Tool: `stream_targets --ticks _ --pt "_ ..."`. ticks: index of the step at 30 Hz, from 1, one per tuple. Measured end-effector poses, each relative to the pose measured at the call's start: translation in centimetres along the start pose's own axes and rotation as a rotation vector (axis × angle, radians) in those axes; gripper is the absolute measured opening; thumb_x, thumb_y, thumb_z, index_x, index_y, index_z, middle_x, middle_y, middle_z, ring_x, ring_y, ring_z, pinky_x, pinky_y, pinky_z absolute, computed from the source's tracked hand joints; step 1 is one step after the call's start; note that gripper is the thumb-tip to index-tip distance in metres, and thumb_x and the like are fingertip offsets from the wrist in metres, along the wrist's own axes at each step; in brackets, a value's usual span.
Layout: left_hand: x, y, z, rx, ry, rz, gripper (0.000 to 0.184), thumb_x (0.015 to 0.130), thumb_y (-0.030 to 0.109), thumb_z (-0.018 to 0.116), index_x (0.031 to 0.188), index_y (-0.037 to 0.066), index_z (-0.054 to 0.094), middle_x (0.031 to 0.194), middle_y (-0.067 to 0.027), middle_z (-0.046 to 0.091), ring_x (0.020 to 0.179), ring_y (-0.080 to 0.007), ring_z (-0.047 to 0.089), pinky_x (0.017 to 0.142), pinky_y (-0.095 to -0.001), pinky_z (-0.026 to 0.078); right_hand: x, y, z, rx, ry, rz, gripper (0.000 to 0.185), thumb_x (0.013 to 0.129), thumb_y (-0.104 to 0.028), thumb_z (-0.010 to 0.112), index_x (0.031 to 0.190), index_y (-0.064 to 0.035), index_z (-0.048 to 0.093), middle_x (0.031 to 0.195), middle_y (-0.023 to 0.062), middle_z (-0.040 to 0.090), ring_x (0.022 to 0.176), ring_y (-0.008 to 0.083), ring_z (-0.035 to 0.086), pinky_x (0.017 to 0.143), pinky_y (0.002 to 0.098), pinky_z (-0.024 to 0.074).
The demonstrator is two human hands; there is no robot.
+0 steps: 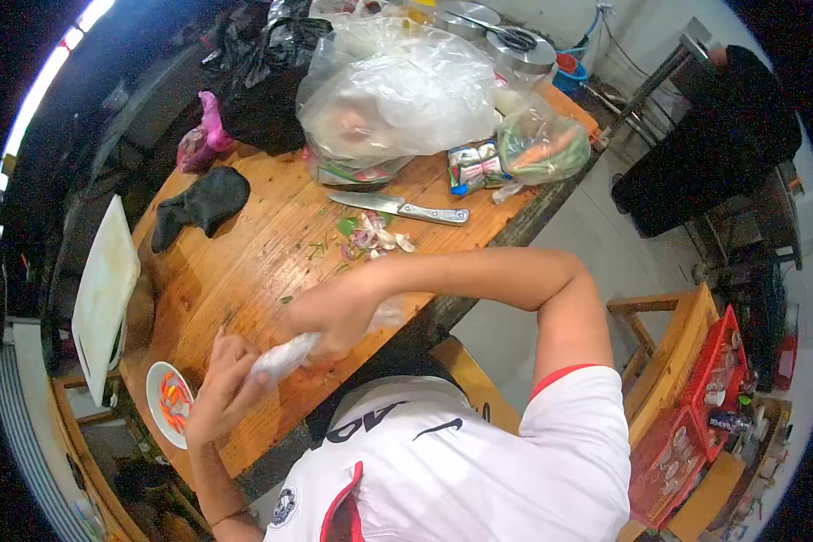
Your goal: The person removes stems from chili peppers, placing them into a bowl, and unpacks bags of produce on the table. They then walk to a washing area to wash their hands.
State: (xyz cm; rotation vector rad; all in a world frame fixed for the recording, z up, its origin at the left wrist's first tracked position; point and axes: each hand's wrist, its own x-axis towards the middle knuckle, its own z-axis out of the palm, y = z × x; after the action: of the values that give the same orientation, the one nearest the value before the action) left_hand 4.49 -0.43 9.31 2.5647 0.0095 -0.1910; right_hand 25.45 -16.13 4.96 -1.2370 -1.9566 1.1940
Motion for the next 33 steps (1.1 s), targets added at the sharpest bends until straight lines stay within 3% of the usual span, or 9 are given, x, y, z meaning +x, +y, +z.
stream_targets --ticks 5,8,12,13,16,17,21,25,33 --pt "1.0 2.0 0.3 0.275 0.314 -0.227 0.009 0.085 0.004 0.058 0.089 0.001 0.065 0.076 -0.0115 0.051 0.077 -0.0245 0.054 0.071 -0.0368 0.043 -0.7 -1.0 0.1 1.136 -0.022 0.19 0.04 0.099 -0.041 0.048 0.115 -0.0053 0.058 0.071 -0.0037 0.045 0.058 0.0042 0.045 0.049 0.0235 0.0407" --pt "2.1 -0.3 1.6 -0.273 0.407 -0.525 0.012 0.086 0.003 0.056 0.094 0.001 0.064 0.08 -0.0114 0.06 0.069 -0.0168 0.056 0.057 -0.0313 0.042 0.3 -2.5 1.3 1.479 0.173 0.091 0.047 0.099 -0.044 0.045 0.124 -0.0045 0.053 0.076 -0.0039 0.043 0.06 0.0045 0.045 0.049 0.0247 0.0411" --pt "4.0 -1.5 3.7 -1.534 0.548 -0.317 0.04 0.086 0.006 0.049 0.126 -0.002 0.046 0.104 -0.0208 0.063 0.077 -0.0194 0.063 0.06 -0.0319 0.049 2.9 -2.2 5.4 1.475 0.211 0.031 0.033 0.096 -0.034 0.051 0.117 -0.0089 0.057 0.082 -0.0014 0.057 0.062 0.0102 0.054 0.059 0.0271 0.0513" --pt "3.4 -2.0 3.2 -1.575 0.466 -0.231 0.05 0.09 0.017 0.049 0.136 0.0 0.039 0.113 -0.0202 0.062 0.09 -0.0255 0.065 0.081 -0.0353 0.054 3.0 -0.9 6.3 1.497 0.091 0.025 0.034 0.095 -0.033 0.054 0.119 -0.0082 0.058 0.082 -0.0033 0.057 0.062 0.0081 0.053 0.055 0.0257 0.0495" --pt "1.5 -0.4 1.5 -1.931 0.396 0.071 0.051 0.087 0.02 0.049 0.132 -0.002 0.043 0.116 -0.0231 0.059 0.088 -0.0296 0.064 0.078 -0.0385 0.054 2.1 2.2 5.8 1.618 -0.087 -0.033 0.032 0.095 -0.03 0.056 0.117 -0.0071 0.06 0.082 -0.0044 0.058 0.062 0.0059 0.053 0.051 0.0232 0.0459" --pt "-0.6 -1.9 2.3 -1.486 0.587 -0.165 0.049 0.082 0.024 0.052 0.123 -0.003 0.05 0.108 -0.0233 0.062 0.086 -0.0305 0.063 0.066 -0.0344 0.049 1.0 2.7 4.5 1.573 -0.037 0.004 0.034 0.095 -0.026 0.058 0.124 -0.0073 0.06 0.081 -0.0018 0.058 0.056 0.0048 0.048 0.046 0.0208 0.0396" --pt "3.8 -0.1 -2.7 -0.479 -0.524 0.302 0.035 0.073 0.004 0.062 0.107 -0.004 0.058 0.085 -0.0208 0.061 0.076 -0.0324 0.063 0.07 -0.0372 0.048 1.0 3.7 0.1 0.856 0.042 -0.006 0.024 0.094 -0.026 0.058 0.098 -0.0041 0.069 0.066 -0.0011 0.058 0.05 0.0065 0.047 0.044 0.0217 0.0372" --pt "4.7 2.3 0.1 -0.056 0.127 0.028 0.039 0.073 -0.006 0.069 0.108 0.0 0.053 0.085 -0.0116 0.06 0.07 -0.0225 0.058 0.073 -0.0359 0.049 1.8 3.0 -1.4 0.294 0.456 -0.028 0.025 0.093 -0.021 0.057 0.092 0.0018 0.067 0.062 0.0067 0.063 0.055 0.0137 0.059 0.052 0.0298 0.046" --pt "6.4 -1.4 4.3 -0.853 0.6 -0.333 0.041 0.087 -0.001 0.061 0.119 0.009 0.037 0.1 -0.0071 0.053 0.089 -0.0135 0.057 0.08 -0.0274 0.047 2.7 3.7 3.0 -0.256 1.095 -0.246 0.015 0.086 -0.013 0.062 0.089 0.0024 0.061 0.082 0.0159 0.058 0.075 0.0344 0.062 0.062 0.0404 0.0512"
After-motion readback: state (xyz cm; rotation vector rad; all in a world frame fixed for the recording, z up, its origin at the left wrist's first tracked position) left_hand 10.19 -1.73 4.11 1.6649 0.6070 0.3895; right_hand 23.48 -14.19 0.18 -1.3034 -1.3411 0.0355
